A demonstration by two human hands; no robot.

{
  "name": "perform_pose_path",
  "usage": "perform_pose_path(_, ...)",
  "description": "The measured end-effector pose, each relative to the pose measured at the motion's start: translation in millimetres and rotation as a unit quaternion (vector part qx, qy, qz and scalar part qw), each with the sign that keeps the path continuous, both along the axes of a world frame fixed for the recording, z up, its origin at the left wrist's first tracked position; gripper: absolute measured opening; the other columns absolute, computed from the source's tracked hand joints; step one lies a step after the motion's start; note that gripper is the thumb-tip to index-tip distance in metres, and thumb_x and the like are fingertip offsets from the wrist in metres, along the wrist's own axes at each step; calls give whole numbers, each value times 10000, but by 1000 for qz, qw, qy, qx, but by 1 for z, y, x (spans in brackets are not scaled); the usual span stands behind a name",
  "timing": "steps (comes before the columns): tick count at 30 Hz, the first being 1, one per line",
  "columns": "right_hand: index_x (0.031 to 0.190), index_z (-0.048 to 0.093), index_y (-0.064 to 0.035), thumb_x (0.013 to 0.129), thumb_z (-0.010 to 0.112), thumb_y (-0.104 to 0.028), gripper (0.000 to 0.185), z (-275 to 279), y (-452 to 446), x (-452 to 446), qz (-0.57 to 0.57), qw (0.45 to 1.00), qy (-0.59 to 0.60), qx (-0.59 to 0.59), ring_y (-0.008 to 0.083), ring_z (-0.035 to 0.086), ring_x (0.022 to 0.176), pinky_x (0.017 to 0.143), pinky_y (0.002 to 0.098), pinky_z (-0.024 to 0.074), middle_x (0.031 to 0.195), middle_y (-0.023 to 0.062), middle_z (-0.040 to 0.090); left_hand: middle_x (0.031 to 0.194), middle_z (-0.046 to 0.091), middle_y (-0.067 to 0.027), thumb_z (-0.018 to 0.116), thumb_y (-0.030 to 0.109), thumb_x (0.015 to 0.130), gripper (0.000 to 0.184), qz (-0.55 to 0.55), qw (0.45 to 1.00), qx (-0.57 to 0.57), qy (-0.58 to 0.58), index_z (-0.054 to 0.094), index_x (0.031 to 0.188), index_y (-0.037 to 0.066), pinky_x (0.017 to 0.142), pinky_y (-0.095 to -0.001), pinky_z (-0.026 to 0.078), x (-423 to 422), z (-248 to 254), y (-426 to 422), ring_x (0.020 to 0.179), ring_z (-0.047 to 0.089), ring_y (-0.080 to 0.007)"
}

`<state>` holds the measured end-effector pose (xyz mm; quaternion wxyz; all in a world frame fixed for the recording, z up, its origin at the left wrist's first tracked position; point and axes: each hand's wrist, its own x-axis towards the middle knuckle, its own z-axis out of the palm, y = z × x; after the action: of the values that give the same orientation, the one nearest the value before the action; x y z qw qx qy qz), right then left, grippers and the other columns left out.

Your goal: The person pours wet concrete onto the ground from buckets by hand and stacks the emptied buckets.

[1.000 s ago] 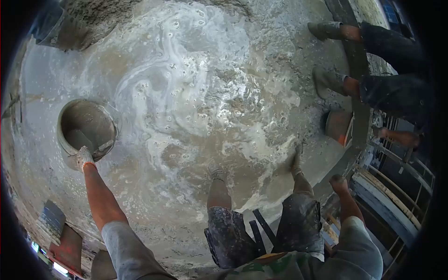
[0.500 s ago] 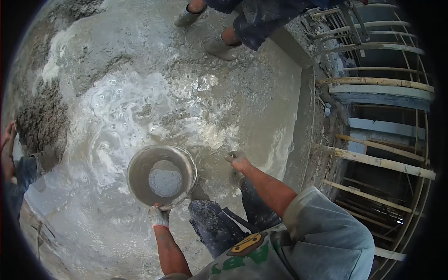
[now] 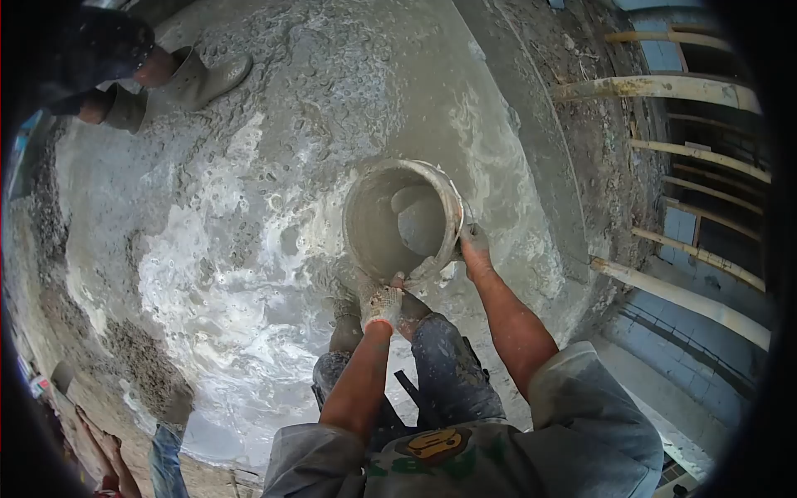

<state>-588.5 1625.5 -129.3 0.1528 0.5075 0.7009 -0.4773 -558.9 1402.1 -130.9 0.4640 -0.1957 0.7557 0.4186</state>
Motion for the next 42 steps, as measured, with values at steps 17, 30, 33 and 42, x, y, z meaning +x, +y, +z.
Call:
perform_pose_path(17, 1302, 401, -103, 920, 407, -493, 546, -101, 180, 247, -207, 915, -189, 289, 447, 462, 1094, 897, 505, 390, 1195, 272, 453, 537, 327, 12, 486, 353, 941, 316, 53, 952, 160, -255, 545, 884, 48, 501, -329, 391, 16, -111, 265, 438, 338, -122)
perform_pose_path(30, 1230, 470, 5, 896, 472, -451, 566, -108, 234, 227, -316, 841, -301, 319, 416, 479, 1085, 940, 459, 382, 1171, 263, 501, 522, 310, 28, 468, 393, 946, 325, 76, 995, -59, 11, 591, 1112, 142, 430, -306, 336, -234, -101, 170, 404, 290, -108)
perform_pose_path(33, 1214, 481, 34, 860, 593, -426, 591, -79, 146, 120, -265, 896, 48, 353, 347, 511, 1064, 918, 415, 400, 1127, 235, 536, 517, 325, 40, 494, 390, 940, 310, 79, 996, -24, 29, 615, 1100, 155, 383, -267, 303, -252, -115, 153, 394, 299, -87)
perform_pose_path(42, 1365, 397, -60, 712, 498, -781, 978, -180, 85, 58, -567, 766, 51, -297, 306, 438, 1202, 1003, 448, 334, 1351, 125, 450, 944, 659, -183, 522, 339, 927, 357, -523, 847, 57, 74, 621, 1081, 33, 820, -396, 461, -160, -41, 238, 902, 618, -342)
